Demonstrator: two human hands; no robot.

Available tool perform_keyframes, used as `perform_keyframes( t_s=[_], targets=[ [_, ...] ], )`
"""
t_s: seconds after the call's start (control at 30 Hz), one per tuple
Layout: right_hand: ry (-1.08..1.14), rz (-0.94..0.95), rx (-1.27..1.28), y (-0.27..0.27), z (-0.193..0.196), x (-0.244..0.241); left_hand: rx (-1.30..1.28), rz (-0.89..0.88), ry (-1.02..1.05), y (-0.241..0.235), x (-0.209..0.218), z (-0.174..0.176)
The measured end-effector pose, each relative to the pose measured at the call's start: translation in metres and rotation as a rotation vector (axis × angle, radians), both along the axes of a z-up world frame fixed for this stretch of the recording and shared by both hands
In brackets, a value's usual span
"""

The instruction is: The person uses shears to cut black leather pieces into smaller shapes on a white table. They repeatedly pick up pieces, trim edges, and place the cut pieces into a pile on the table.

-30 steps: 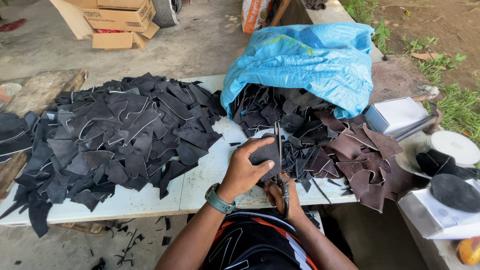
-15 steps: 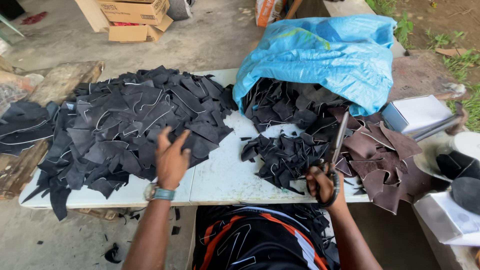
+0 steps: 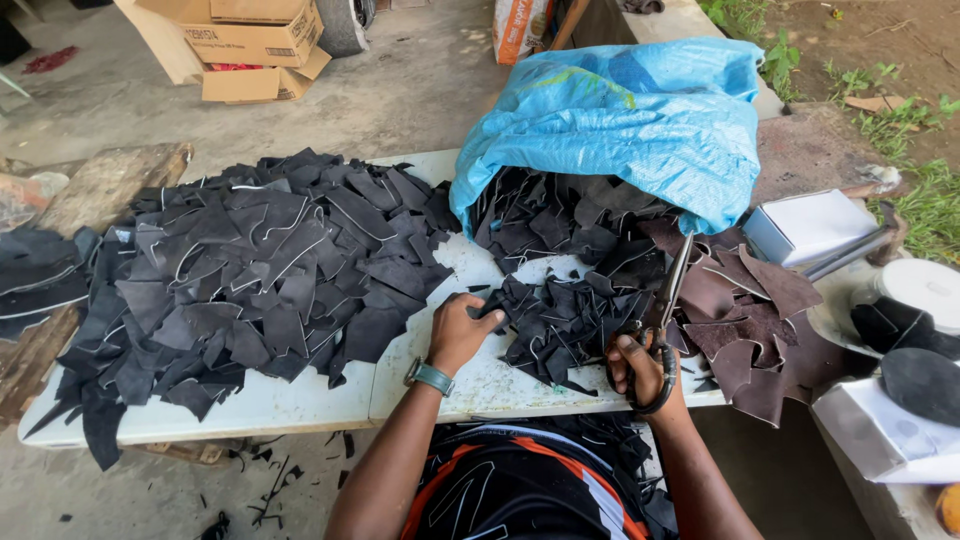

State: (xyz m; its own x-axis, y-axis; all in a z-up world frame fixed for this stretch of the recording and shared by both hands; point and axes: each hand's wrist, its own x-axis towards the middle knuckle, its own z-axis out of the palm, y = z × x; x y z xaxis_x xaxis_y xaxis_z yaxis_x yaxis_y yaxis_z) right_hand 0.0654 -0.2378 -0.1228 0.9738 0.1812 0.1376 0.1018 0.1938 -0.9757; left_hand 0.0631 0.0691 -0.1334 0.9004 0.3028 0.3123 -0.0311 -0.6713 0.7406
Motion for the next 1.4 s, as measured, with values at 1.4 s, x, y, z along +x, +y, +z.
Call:
perform_keyframes(
  t_s=[1.4],
  targets=[
    [0.082, 0.199, 0.36, 0.068, 0.03, 0.011, -1.393, -0.323, -0.118, -0.079, -0.008, 0.071]
  ],
)
